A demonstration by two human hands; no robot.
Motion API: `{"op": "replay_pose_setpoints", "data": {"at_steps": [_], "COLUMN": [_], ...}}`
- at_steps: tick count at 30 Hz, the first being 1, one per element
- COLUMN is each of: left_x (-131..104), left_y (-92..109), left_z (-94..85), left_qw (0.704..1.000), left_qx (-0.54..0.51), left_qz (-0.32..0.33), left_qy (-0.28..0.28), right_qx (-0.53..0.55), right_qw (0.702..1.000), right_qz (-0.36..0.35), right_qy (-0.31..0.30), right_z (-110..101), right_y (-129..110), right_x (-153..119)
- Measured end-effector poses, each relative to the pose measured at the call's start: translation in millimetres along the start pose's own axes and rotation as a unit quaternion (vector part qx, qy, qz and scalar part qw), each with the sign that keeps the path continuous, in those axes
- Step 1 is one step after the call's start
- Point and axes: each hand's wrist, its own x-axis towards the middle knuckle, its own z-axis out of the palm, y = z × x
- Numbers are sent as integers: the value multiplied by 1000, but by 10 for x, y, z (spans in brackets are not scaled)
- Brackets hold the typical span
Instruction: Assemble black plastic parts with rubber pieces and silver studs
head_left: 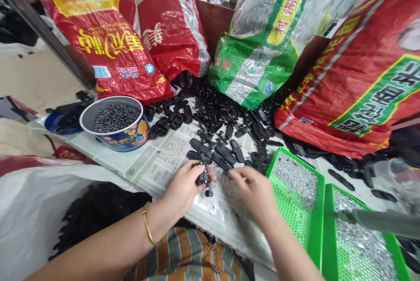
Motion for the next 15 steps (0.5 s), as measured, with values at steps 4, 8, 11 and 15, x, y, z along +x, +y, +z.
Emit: {"op": "replay_pose_setpoints", "data": {"at_steps": [4, 8, 11, 15], "left_x": [-21, -62, -92, -115], "left_y": [66, 78, 101, 48], "left_z": [-94, -127, -131, -227], "left_qw": [998, 996, 995, 991], "left_qx": [52, 52, 49, 63], "left_qz": [-37, -65, -87, -99], "left_qy": [9, 18, 25, 64], "right_qx": [-226, -255, -268, -293], "right_qw": [969, 963, 959, 949], "right_qz": [100, 81, 82, 106], "right_qy": [15, -21, -40, -40], "right_z": [-222, -156, -87, -123], "right_y": [245, 337, 311, 202], "right_x": [525, 883, 959, 877]}}
